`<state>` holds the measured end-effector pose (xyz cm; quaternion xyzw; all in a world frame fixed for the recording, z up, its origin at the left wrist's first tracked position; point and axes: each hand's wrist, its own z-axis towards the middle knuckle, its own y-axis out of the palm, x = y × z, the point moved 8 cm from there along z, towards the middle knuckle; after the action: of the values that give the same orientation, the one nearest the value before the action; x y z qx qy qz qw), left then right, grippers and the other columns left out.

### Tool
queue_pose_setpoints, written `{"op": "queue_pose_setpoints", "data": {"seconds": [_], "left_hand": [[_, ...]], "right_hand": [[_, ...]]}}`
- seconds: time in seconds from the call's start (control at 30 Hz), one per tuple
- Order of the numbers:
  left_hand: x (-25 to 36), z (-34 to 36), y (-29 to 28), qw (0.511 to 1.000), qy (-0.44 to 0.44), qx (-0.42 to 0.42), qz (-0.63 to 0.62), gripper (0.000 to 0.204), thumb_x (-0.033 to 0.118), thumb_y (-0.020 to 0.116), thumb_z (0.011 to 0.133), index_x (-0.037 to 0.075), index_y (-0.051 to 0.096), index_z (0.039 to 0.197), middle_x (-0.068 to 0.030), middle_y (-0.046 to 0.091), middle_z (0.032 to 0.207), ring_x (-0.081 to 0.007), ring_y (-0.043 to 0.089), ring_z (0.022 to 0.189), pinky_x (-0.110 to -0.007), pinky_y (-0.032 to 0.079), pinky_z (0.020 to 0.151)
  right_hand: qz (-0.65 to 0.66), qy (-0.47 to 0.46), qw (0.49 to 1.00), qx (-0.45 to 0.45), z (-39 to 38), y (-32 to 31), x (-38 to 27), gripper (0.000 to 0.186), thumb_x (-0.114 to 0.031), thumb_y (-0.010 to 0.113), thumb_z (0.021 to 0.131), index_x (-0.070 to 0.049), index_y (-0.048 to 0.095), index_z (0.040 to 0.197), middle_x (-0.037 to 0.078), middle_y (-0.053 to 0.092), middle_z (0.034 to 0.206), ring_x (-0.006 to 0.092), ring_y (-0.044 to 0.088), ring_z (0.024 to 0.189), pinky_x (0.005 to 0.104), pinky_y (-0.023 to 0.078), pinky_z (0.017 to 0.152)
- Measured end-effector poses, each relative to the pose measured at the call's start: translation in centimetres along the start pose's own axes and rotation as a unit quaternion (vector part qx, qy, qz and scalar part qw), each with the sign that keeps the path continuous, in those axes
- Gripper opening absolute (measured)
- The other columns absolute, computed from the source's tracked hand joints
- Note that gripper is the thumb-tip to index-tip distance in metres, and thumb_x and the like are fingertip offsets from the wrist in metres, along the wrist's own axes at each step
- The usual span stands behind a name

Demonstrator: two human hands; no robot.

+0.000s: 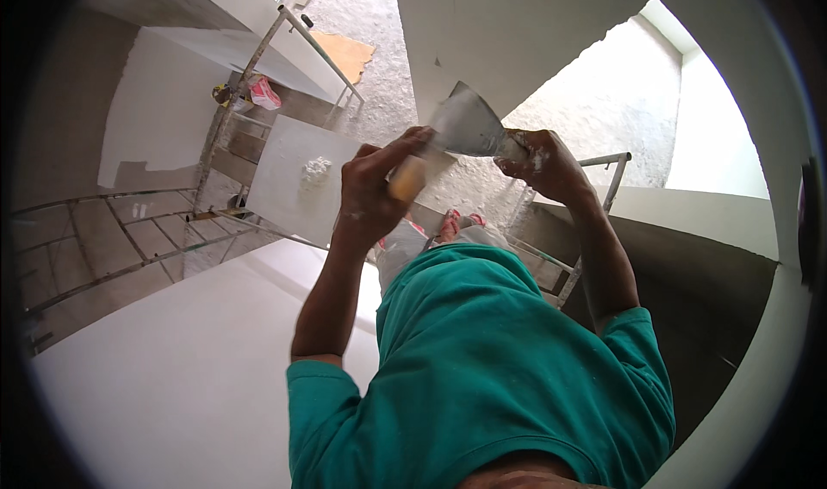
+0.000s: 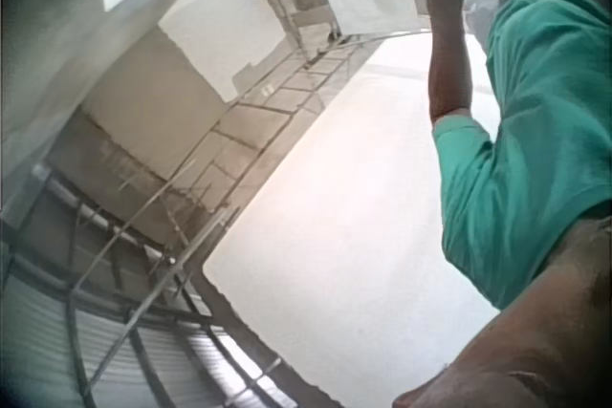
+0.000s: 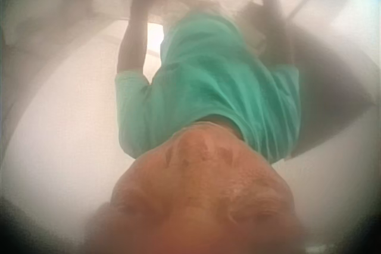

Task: The person applies plaster to a ceiling using a trowel and hawk while standing on scaffolding. They repeatedly scoop plaster from the hawk and smooth it onto the ceiling surface.

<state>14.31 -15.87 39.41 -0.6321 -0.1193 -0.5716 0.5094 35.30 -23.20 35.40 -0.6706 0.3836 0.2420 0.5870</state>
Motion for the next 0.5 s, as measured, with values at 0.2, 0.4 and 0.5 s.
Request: {"op": "queue_pose_setpoints", "data": {"seconds": [0.2,0.4,0.5], "left_hand": [[-1.3,1.0,-1.3,0.941,0.176,-0.019,0.287,0.047,0.0,0.061,0.064,0.008,0.059,0.111,-0.0103,0.061,0.111,-0.0196,0.06,0.1,-0.033,0.041,0.075],[-11.4,-1.8,-2.1,0.885,-0.302,0.14,-0.326,0.029,-0.001,0.061,0.075,0.0,0.057,0.103,-0.0097,0.061,0.096,-0.0123,0.059,0.087,-0.029,0.048,0.073],[-9.6,-4.3,0.6,0.737,-0.262,0.273,-0.56,0.024,-0.004,0.058,0.074,-0.003,0.055,0.097,-0.0094,0.06,0.088,-0.0172,0.061,0.083,-0.03,0.049,0.077]], "right_hand": [[0.054,-0.05,0.997,0.035,0.2,0.0,-0.9,0.036,-0.006,0.071,0.073,-0.001,0.062,0.108,0.015,0.066,0.079,0.0177,0.063,0.069,0.0307,0.05,0.067],[0.085,-0.117,0.972,0.186,2.1,1.7,-1.2,0.035,0.003,0.066,0.076,0.003,0.054,0.109,0.012,0.061,0.093,0.0148,0.06,0.08,0.0269,0.049,0.071],[0.083,-0.164,0.963,0.197,4.1,4.8,-0.5,0.042,0.003,0.066,0.075,0.0,0.053,0.116,0.015,0.057,0.098,0.0243,0.058,0.085,0.0298,0.048,0.073]]}}
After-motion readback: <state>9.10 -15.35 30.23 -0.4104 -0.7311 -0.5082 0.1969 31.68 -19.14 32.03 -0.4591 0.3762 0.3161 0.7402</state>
